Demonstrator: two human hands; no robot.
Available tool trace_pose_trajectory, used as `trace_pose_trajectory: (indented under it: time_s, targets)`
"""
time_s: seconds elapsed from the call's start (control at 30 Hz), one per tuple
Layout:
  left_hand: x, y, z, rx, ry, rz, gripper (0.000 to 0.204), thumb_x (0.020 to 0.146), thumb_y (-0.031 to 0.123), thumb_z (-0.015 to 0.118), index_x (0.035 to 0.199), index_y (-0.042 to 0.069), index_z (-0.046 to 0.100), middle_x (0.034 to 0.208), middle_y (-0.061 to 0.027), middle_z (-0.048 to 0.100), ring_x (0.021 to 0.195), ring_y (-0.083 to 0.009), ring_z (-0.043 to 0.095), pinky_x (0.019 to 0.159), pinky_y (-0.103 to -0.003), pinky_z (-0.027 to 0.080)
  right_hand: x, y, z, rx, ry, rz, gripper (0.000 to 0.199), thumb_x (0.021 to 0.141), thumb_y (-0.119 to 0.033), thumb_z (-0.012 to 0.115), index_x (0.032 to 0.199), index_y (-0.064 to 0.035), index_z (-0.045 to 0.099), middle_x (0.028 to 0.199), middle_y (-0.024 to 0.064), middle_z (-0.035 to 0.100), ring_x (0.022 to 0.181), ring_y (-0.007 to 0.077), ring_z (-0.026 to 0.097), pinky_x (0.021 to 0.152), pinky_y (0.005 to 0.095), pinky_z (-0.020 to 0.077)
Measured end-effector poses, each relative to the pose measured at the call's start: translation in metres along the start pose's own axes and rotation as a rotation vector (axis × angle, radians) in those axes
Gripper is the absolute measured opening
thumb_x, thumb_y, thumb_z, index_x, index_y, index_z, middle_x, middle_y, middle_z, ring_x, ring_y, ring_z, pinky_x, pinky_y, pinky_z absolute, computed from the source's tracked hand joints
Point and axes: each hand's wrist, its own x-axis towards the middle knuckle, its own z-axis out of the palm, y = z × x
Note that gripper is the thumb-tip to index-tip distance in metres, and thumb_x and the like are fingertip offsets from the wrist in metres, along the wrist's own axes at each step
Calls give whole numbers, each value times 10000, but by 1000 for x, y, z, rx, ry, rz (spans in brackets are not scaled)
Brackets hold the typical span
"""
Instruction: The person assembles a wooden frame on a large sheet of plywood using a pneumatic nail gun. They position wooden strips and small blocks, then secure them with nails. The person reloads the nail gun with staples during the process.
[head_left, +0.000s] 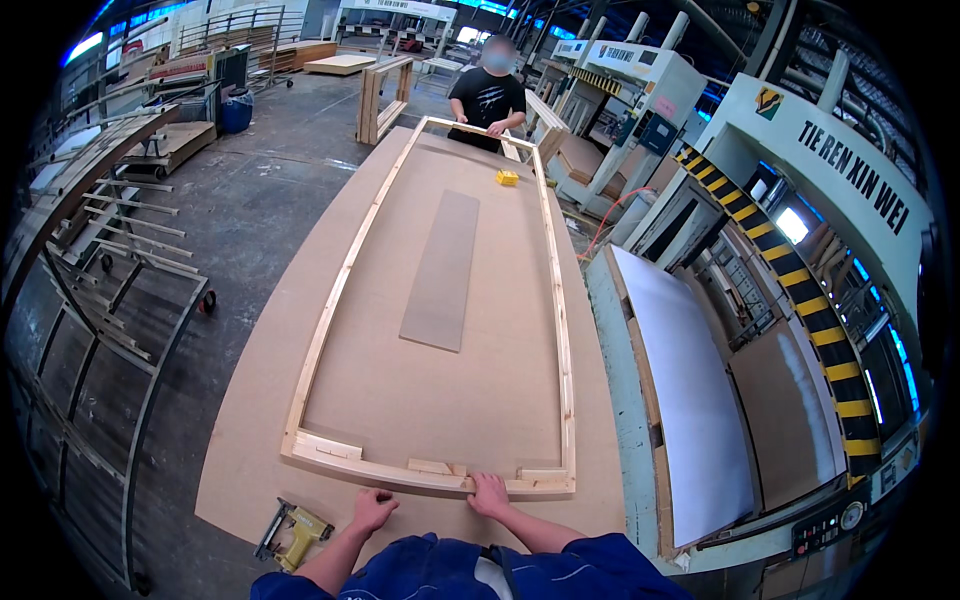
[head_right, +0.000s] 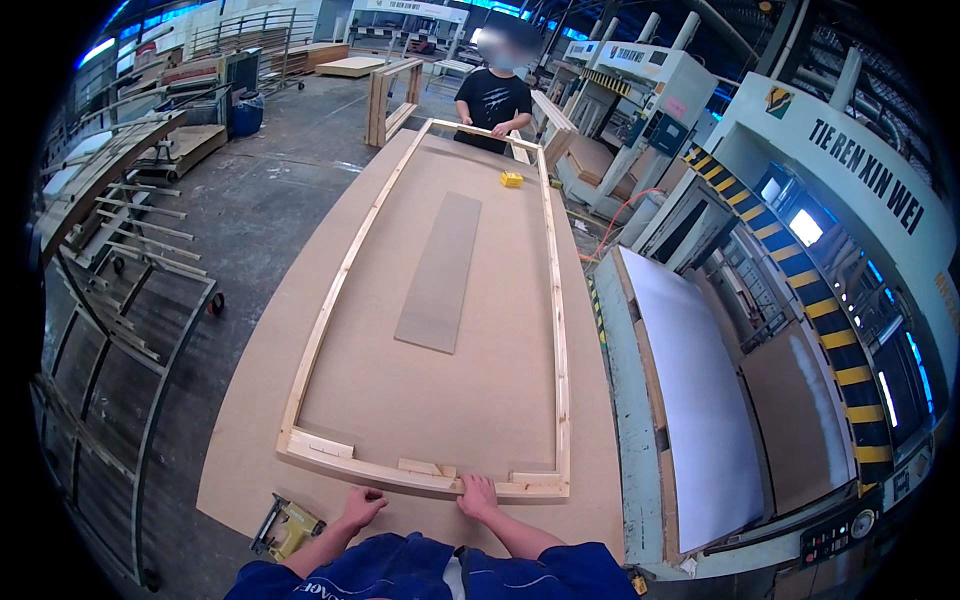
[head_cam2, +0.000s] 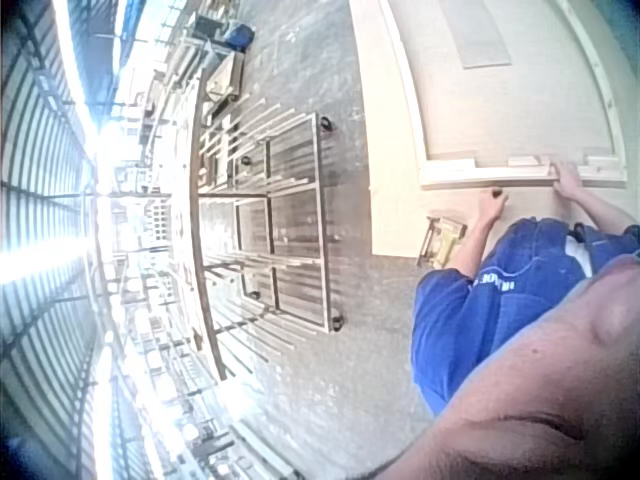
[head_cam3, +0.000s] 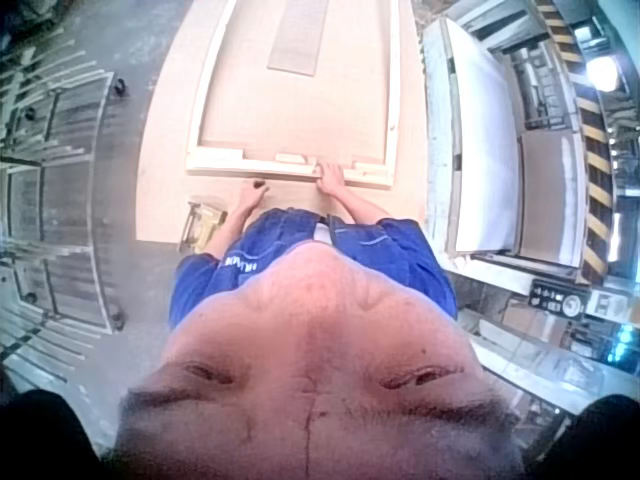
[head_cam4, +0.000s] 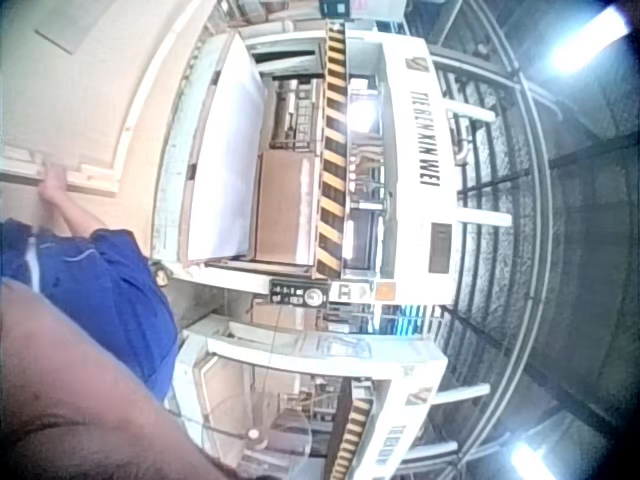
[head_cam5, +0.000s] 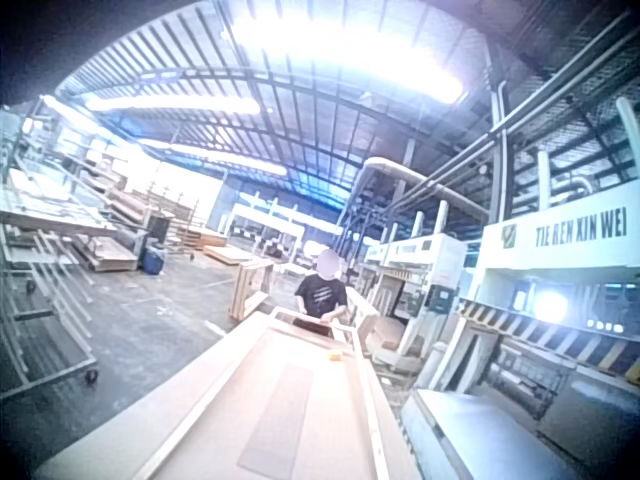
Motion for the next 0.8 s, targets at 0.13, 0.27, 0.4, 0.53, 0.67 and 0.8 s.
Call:
trace_pose_trajectory:
  time_s: [0.13,0.27,0.4,0.53,0.67,0.8]
  targets:
    - [-1,0,1,-18,2,0,420,769,333,807,1070,41,773,1081,-182,728,1126,-320,624,1031,-415,494,-1,3,6,-15,42,7,554,780,-268,714,1293,-92,599,1245,156,639,1251,327,560,1136,467,382]
    - [0,-3,1,-56,5,16,424,766,313,818,1069,21,773,1058,-189,744,1058,-310,681,982,-404,534,0,5,10,-26,61,-11,555,779,-272,718,1290,-89,600,1235,160,641,1239,332,563,1129,465,384]
    - [1,0,-1,-36,-3,18,426,766,308,823,1059,3,775,1047,-199,754,1008,-304,720,947,-392,559,1,4,7,-24,42,-16,554,781,-274,716,1290,-88,602,1239,161,640,1246,333,557,1125,462,388]
    - [-1,5,-1,-20,-6,4,419,766,314,821,1047,7,778,1042,-201,754,1019,-302,714,953,-393,555,-2,5,8,-19,62,-3,551,786,-277,720,1290,-86,604,1243,159,642,1245,334,561,1125,462,390]
    - [0,3,0,0,3,15,408,766,323,816,1042,24,782,1052,-198,742,1062,-311,682,980,-402,538,-2,7,6,-26,63,-12,547,792,-274,726,1294,-91,608,1246,155,644,1243,334,565,1122,467,395]
    - [1,-3,0,3,7,13,399,766,331,810,1040,41,786,1067,-201,730,1096,-326,657,1005,-411,522,-1,1,-7,-56,9,-8,524,807,-254,729,1301,-116,624,1234,147,668,1210,330,597,1080,469,442]
